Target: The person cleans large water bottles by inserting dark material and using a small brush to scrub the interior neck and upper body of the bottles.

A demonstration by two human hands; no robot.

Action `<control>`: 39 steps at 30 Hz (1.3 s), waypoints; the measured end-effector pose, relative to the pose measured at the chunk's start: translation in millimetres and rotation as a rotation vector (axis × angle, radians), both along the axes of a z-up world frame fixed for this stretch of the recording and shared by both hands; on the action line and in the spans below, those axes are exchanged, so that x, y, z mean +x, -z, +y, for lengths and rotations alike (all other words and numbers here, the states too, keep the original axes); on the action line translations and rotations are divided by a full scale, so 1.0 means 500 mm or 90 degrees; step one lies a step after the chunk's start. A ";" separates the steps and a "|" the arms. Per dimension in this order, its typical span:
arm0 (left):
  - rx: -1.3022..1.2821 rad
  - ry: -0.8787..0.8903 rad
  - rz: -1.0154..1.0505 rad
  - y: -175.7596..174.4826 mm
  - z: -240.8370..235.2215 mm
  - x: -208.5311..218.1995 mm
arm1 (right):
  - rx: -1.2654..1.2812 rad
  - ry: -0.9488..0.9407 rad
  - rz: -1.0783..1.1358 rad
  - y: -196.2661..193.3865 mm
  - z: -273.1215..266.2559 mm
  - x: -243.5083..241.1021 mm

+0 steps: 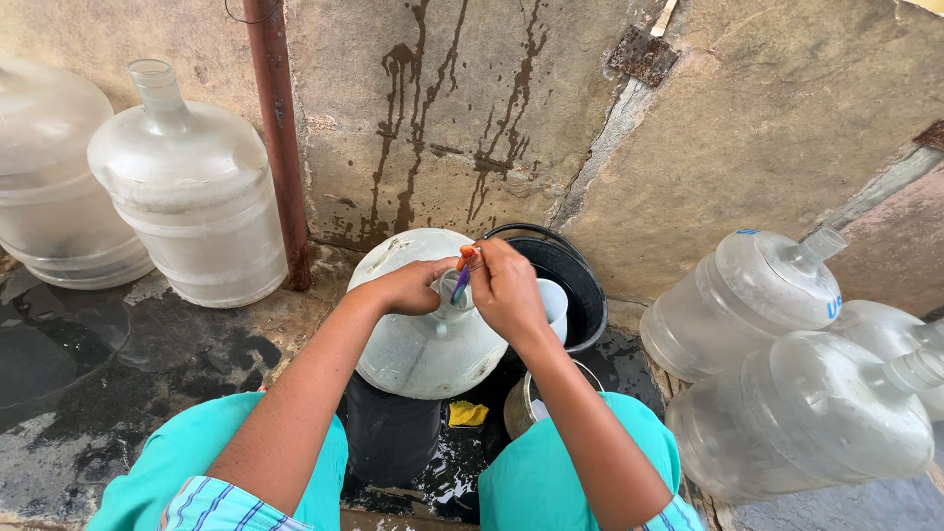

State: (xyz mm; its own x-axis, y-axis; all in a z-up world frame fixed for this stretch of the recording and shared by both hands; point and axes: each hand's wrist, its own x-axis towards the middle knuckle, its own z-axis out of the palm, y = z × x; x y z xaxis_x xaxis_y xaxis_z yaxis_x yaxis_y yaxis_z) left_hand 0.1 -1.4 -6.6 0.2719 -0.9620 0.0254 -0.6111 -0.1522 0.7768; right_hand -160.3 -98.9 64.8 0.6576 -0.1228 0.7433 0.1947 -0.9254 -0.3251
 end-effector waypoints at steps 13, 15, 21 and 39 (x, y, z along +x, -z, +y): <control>-0.050 0.029 0.083 0.030 -0.017 0.015 | -0.025 -0.002 0.002 -0.011 0.003 -0.018; -0.047 0.022 0.086 0.027 -0.016 0.011 | -0.010 0.014 0.018 0.015 -0.020 0.003; -0.025 0.022 0.091 0.002 -0.013 -0.001 | 0.190 0.067 0.080 -0.070 -0.038 -0.077; -0.019 0.012 0.025 0.005 -0.028 -0.022 | 0.137 0.022 -0.019 -0.063 -0.089 -0.097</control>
